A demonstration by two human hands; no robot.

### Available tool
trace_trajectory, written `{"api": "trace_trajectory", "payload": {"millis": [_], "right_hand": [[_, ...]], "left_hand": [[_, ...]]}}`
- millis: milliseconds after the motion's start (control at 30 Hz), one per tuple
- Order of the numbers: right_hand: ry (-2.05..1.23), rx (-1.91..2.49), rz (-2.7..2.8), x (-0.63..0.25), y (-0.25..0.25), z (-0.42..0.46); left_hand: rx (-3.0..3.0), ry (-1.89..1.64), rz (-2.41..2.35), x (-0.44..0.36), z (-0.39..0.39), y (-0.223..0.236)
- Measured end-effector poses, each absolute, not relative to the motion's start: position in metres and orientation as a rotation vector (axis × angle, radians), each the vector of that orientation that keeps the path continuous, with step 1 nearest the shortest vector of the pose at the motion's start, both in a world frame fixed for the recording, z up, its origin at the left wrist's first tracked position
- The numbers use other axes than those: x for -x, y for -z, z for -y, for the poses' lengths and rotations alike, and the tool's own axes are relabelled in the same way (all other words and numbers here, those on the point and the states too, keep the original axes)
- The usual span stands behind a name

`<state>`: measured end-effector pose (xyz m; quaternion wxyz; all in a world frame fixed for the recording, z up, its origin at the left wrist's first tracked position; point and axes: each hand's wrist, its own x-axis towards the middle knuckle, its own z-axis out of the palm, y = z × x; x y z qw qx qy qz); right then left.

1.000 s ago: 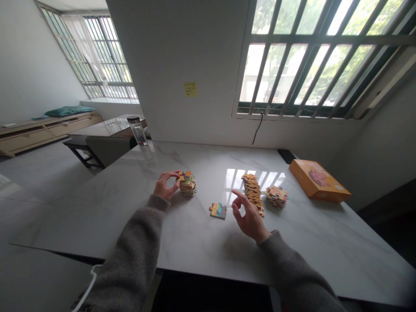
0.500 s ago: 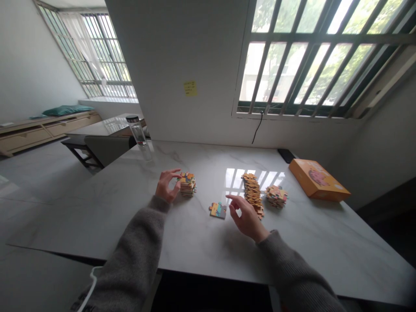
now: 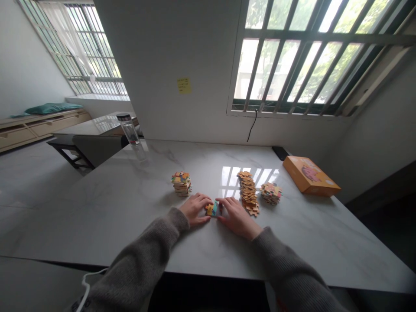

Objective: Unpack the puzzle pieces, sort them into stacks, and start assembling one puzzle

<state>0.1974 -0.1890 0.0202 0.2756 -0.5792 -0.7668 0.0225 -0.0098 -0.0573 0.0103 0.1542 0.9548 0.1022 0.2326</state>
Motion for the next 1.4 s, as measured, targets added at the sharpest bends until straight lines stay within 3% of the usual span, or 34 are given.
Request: {"api": "trace_trajectory", "payload": {"millis": [200, 600, 1133, 1400], "right_hand": [[-0.048, 1.493, 2.026, -0.197, -0.023, 0.190], [-0.051, 1.289, 1.952, -0.197, -0.036, 0.193], [0.013, 1.268, 1.948, -0.197, -0.043, 0.198], [-0.040, 1.298, 1.820, -0.197, -0.037, 0.198]], "left_hand": [[-2.720, -0.662, -0.317, 0.008, 0.057, -0.009], [-2.659, -1.057, -0.341, 0.010, 0.078, -0.029], [-2.631, -1.046, -0.360, 0.011, 0.079, -0.034], [-2.422, -1.494, -0.775, 0.042, 0.033, -0.051]]}}
